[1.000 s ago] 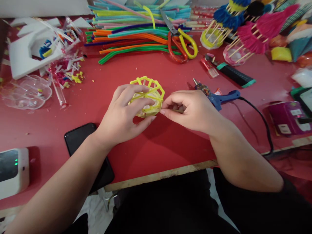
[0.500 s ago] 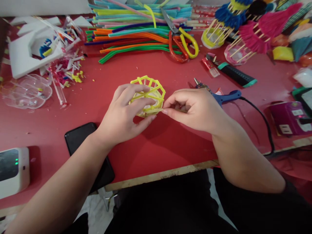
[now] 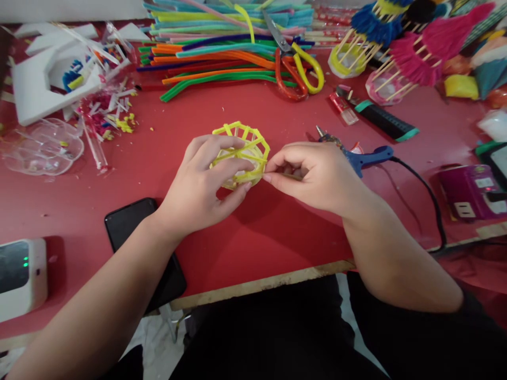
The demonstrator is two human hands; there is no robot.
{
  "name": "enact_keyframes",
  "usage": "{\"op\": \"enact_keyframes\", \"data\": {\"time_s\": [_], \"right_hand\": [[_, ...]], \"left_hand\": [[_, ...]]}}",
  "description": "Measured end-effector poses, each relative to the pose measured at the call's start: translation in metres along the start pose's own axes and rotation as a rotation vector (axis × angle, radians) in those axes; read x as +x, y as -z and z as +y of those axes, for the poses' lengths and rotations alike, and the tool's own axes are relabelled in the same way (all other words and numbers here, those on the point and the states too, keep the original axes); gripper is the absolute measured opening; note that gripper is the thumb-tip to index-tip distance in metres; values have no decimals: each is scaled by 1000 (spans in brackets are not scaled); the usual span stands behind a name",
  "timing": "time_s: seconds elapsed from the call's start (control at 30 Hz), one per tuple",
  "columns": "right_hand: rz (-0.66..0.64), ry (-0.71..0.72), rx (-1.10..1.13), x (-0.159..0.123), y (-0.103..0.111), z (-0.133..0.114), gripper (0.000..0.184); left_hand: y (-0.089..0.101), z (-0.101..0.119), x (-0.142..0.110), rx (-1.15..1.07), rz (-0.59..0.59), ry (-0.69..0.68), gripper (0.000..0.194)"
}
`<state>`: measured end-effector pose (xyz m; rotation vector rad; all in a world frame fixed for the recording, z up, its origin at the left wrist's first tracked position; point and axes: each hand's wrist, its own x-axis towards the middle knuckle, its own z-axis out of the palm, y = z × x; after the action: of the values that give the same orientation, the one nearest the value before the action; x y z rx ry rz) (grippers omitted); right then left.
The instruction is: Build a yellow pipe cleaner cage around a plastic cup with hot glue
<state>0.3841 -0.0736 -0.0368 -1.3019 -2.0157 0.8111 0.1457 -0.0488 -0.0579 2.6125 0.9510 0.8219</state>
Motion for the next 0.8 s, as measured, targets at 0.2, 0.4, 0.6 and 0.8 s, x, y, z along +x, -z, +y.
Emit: {"op": "enact_keyframes", "data": {"time_s": [0.2,0.4,0.6,0.8], "right_hand": [[15,-6,15,0,-2,2,5],[14,37,-10,-1,-2,3,19],[20,63,-98,0,0,3,16],[26,55,-74,0,-1,2,15]], "left_hand": [[-1,-2,-1,-17,33,-36,19],[-3,-4,-1,15,49,-96,18],[2,4,-1,-1,61,-41,29],[2,-2,1,-280,453,148,3]]}}
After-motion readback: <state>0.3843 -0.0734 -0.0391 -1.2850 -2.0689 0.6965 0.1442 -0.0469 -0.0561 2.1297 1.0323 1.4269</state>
